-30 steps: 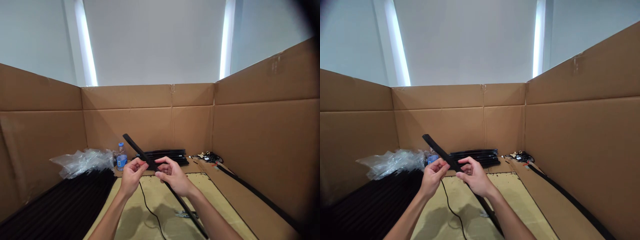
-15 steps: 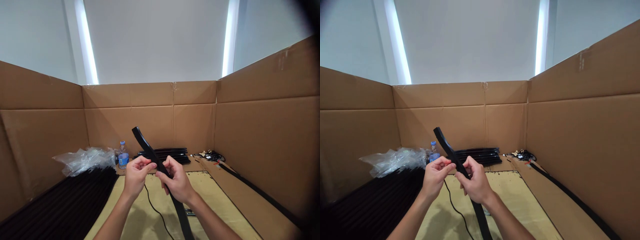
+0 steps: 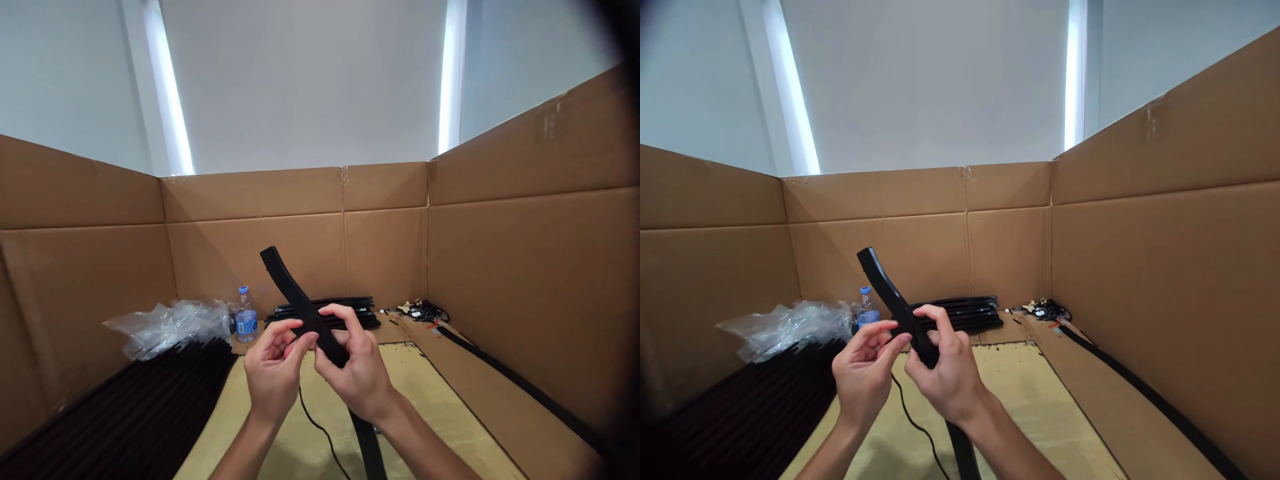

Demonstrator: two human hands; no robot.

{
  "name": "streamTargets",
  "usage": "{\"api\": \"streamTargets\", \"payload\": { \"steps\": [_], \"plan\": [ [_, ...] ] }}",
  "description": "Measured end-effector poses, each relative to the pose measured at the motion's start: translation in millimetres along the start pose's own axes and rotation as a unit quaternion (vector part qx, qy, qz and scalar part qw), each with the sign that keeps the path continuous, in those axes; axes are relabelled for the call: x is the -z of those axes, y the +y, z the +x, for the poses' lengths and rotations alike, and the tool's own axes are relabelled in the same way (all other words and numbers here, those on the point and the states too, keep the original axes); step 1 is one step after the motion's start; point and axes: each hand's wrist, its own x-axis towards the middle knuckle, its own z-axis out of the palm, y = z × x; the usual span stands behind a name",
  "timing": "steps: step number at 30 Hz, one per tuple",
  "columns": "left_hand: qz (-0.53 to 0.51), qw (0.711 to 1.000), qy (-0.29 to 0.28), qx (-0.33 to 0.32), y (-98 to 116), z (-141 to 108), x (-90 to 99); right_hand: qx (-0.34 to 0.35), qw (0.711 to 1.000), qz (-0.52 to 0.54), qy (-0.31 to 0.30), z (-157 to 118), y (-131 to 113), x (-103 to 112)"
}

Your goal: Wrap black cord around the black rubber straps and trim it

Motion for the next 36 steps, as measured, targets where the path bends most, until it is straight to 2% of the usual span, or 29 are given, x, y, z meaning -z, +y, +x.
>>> {"api": "streamTargets", "payload": {
  "steps": [4, 6, 14, 18, 27, 32, 36],
  "plan": [
    [0.007, 0.997, -0.005, -0.075, -4, -4, 6.7, 0.022, 1.0, 0.011, -0.004, -4, -6, 0],
    [0.009, 0.996, 0.003, -0.093, -2, -6, 8.9, 0.031, 1.0, 0.004, 0.0, -6, -10, 1],
    [0.002, 0.994, 0.053, -0.095, 17, -11, 8.9, 0.015, 1.0, 0.005, 0.004, -12, -28, 8],
    [0.018, 0.993, 0.063, -0.1, 18, -12, 8.9, 0.002, 1.0, 0.008, 0.002, -12, -31, 9],
    [0.082, 0.982, 0.073, -0.155, 19, -13, 7.8, -0.043, 0.998, 0.048, 0.004, -14, -30, 6],
    [0.087, 0.982, 0.087, -0.145, 21, -12, 6.7, -0.053, 0.997, 0.064, -0.001, -12, -31, 6],
    [0.061, 0.992, 0.065, -0.084, 17, -12, 4.8, -0.094, 0.989, 0.111, -0.016, -8, -33, 8]
  ]
}}
